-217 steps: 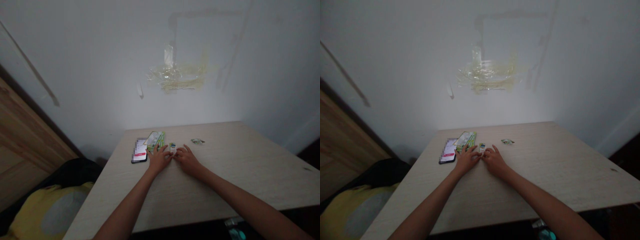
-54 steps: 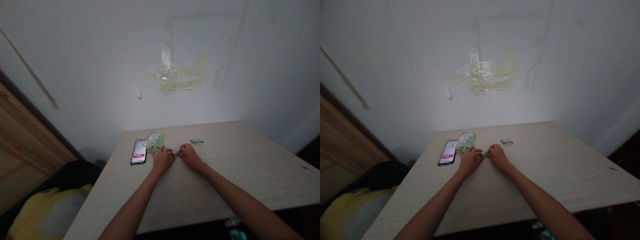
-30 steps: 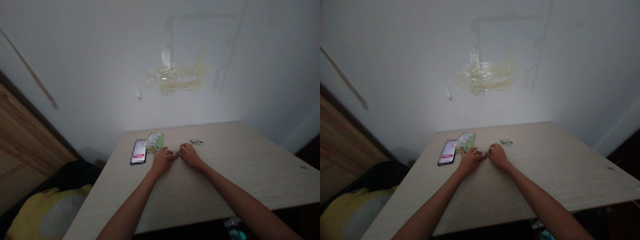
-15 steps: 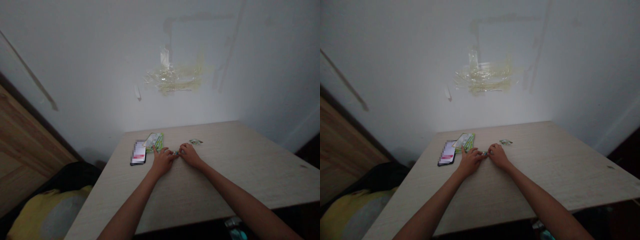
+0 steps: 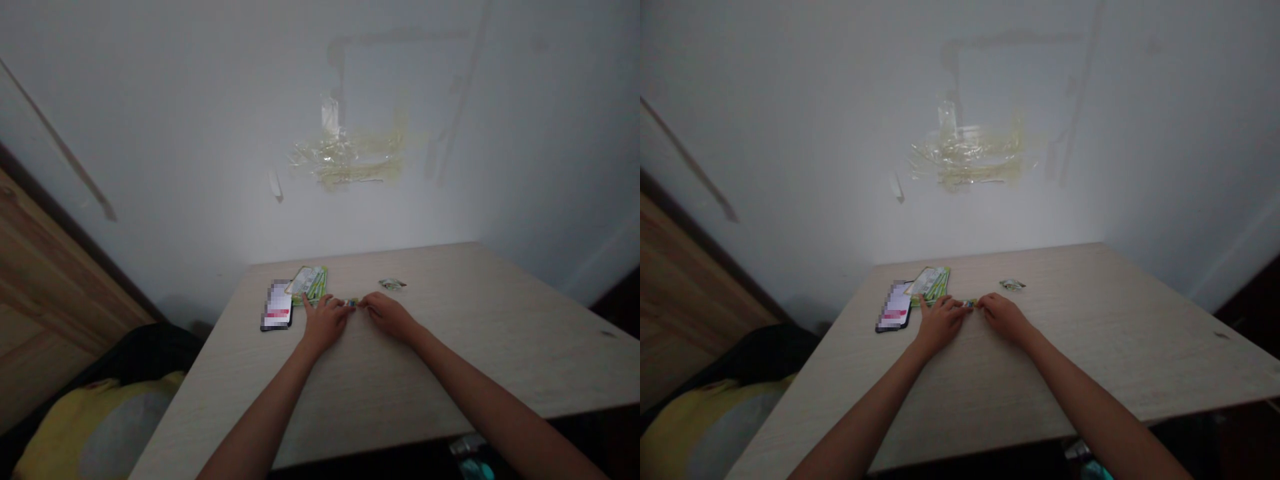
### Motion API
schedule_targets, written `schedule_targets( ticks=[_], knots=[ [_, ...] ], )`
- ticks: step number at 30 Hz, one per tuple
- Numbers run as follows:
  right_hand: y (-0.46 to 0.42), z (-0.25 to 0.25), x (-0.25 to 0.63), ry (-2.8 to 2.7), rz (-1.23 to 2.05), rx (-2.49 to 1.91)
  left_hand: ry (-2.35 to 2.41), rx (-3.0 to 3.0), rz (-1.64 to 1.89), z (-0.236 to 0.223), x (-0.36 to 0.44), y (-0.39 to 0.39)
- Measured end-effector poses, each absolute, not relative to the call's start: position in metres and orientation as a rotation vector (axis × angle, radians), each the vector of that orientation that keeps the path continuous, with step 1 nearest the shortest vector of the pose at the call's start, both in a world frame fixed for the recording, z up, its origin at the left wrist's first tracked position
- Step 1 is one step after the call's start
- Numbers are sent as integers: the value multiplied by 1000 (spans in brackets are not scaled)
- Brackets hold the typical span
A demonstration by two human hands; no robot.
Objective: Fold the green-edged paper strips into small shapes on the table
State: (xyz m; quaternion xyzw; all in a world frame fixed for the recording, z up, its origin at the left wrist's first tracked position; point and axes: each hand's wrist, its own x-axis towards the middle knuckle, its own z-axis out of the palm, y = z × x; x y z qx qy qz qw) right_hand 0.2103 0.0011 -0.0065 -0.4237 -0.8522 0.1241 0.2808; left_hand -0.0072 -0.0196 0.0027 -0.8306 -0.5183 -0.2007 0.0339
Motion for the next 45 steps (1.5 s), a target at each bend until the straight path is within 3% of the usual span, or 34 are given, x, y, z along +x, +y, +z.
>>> schedule_targets(
  ticks=[29,45],
  knots=[
    [-5,-2,197,-2378,210,-1183,-1652,-2632,-558,-1,-13,-13],
    [-5,-3,202,-2345,391,-1051,-1682,-2633,-586,-4,-14,-12]
  ],
)
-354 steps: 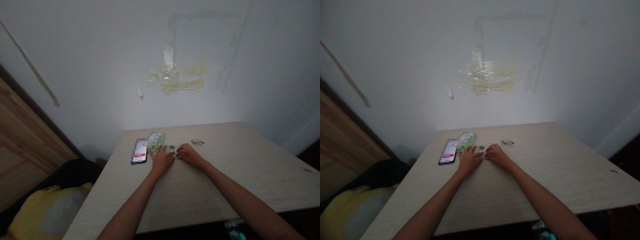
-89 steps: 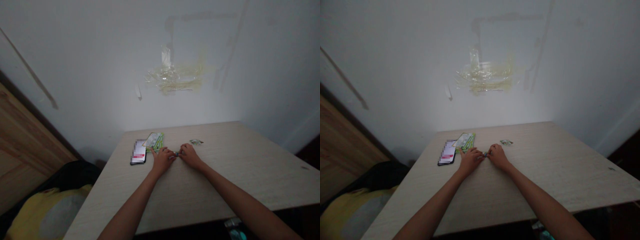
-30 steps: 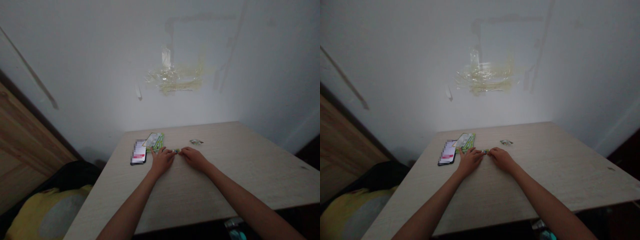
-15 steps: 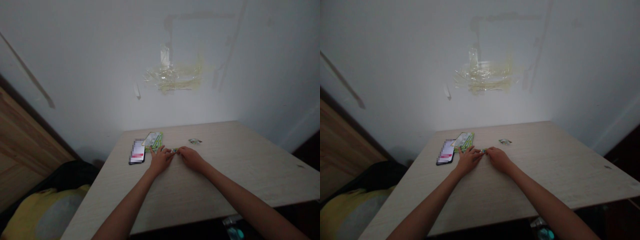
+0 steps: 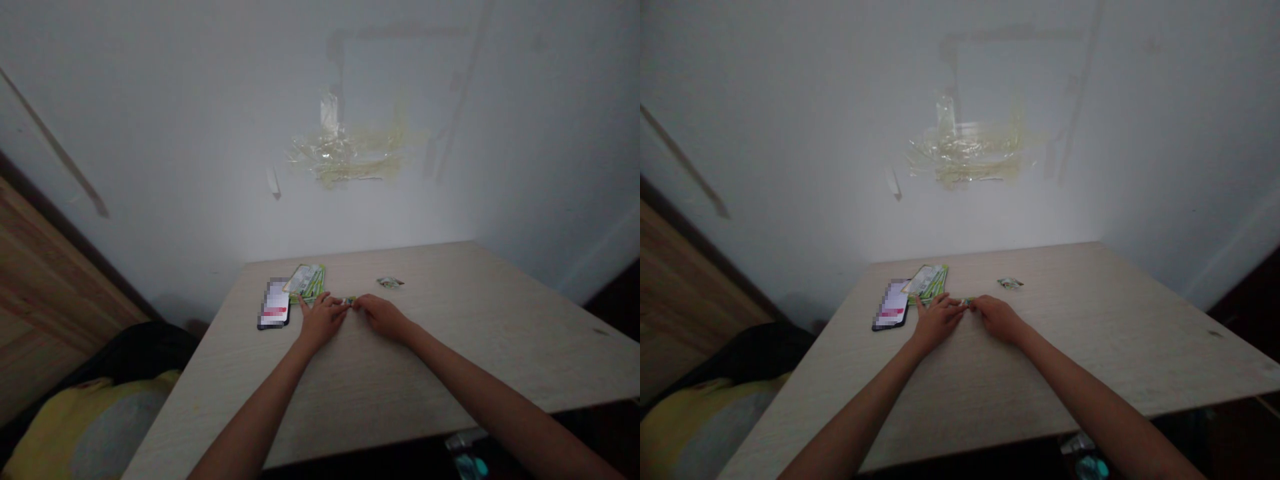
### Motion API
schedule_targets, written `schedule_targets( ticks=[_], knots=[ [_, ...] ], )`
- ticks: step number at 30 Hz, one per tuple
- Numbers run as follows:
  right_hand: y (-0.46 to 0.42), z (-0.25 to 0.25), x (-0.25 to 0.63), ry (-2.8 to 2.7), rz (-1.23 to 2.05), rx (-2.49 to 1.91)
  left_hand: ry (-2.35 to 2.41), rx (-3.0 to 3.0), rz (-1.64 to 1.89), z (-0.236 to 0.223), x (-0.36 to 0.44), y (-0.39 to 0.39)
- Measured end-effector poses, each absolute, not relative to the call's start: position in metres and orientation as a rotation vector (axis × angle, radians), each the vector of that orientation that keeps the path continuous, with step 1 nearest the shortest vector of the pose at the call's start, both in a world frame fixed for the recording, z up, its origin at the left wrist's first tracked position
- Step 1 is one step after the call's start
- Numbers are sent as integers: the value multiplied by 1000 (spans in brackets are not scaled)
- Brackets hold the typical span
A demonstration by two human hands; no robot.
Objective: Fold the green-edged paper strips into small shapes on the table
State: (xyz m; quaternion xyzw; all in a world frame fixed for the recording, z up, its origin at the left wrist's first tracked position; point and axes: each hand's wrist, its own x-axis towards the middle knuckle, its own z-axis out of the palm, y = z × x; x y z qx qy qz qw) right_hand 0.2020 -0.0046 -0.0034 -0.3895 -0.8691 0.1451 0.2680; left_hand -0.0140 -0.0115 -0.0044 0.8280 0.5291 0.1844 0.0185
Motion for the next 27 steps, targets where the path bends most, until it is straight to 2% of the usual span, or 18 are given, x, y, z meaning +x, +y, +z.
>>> schedule_targets(
  ticks=[5,11,27],
  knots=[
    [-2,-8,204,-2257,447,-1088,1673,2540,566,-3,-13,-13],
    [1,-11,207,-2126,289,-1215,1665,2504,626,-4,-12,-13],
    [-6,-5,195,-2293,127,-1370,1648,2557,577,-4,-14,-10]
  ],
)
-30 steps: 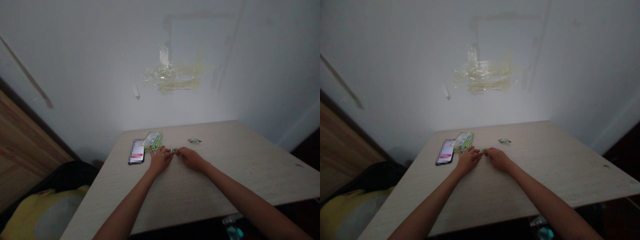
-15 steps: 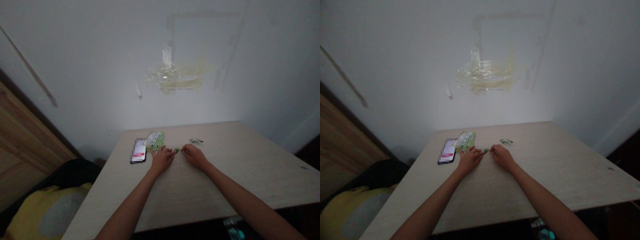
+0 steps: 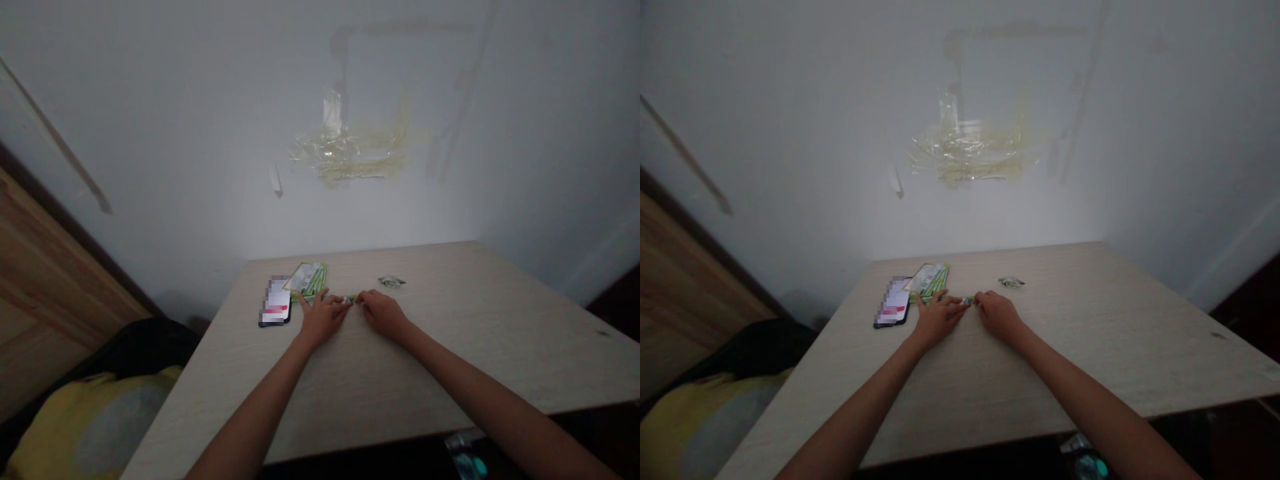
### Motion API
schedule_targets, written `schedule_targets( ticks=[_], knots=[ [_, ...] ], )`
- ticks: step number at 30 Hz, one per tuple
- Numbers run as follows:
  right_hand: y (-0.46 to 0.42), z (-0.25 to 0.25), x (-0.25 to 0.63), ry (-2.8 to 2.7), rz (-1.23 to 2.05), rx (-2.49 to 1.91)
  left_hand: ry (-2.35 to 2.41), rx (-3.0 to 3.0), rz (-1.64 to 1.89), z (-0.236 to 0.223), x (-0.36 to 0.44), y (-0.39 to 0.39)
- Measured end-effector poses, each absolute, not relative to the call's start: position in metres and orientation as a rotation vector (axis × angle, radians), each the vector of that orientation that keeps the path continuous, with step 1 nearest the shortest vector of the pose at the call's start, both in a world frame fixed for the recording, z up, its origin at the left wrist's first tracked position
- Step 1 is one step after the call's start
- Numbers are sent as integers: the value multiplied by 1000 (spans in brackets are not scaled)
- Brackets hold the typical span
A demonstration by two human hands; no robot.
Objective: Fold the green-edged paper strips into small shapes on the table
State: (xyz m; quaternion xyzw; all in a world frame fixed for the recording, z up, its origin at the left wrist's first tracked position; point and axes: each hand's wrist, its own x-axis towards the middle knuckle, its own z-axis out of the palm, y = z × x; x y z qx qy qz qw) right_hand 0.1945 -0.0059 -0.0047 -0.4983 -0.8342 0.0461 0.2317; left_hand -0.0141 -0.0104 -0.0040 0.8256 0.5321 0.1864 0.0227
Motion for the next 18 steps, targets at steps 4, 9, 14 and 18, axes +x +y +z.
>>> schedule_targets(
  ticks=[4,9,14,18],
  knots=[
    [-3,-6,195,-2237,175,-1385,1654,2555,577,-4,-14,-10],
    [4,-15,200,-2106,331,-1310,1664,2561,589,-7,-14,-10],
    [9,-22,202,-2027,410,-1195,1672,2567,601,-8,-14,-11],
    [7,-20,201,-2055,376,-1130,1703,2572,597,-7,-12,-12]
  ],
)
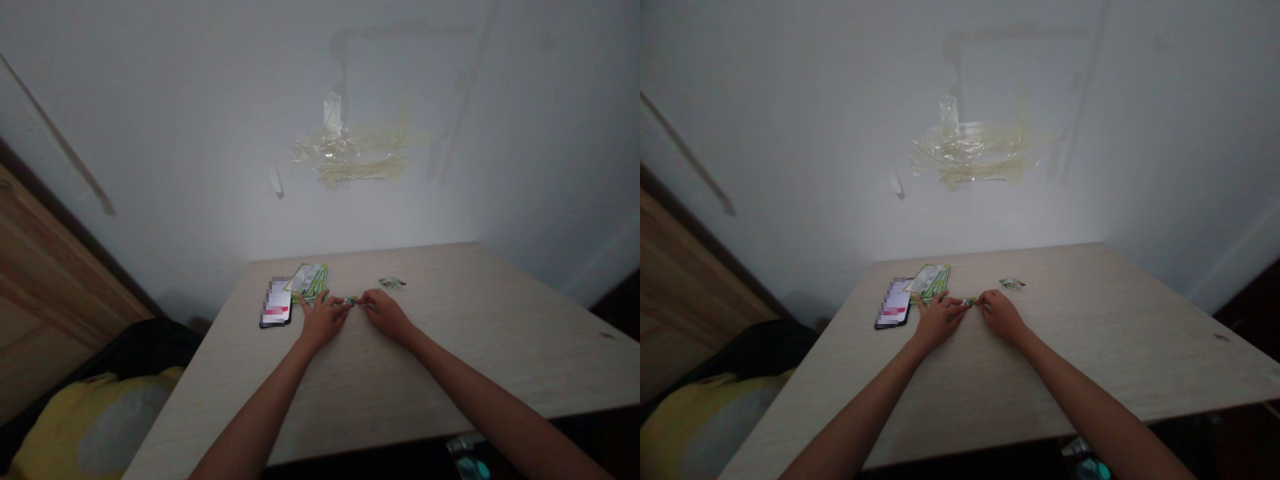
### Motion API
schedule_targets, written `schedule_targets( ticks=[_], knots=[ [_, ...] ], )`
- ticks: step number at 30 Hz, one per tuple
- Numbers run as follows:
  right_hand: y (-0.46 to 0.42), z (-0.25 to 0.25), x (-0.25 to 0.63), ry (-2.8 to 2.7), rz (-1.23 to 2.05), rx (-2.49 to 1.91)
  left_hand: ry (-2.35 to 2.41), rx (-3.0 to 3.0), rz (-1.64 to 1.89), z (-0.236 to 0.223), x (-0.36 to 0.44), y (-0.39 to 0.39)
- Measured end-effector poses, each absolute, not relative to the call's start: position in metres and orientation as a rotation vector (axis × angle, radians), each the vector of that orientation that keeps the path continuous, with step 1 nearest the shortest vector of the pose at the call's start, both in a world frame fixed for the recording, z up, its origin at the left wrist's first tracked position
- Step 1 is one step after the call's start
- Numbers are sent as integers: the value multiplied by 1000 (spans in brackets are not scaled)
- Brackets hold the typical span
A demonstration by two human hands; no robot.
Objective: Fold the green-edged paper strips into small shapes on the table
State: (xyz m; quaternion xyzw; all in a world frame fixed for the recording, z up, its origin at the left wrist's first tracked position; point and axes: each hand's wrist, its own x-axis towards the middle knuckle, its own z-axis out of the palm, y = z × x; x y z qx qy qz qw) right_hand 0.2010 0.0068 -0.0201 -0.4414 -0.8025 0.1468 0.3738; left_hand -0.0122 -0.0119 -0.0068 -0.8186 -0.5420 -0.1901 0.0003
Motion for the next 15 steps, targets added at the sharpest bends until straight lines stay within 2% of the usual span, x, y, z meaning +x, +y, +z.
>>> schedule_targets(
  ticks=[8,15],
  knots=[
    [-3,-11,197,-2198,227,-1123,-1701,-2594,-630,-7,-12,-12],
    [-6,-6,196,-2294,239,-1032,-1691,-2590,-586,-9,-12,-10]
  ],
)
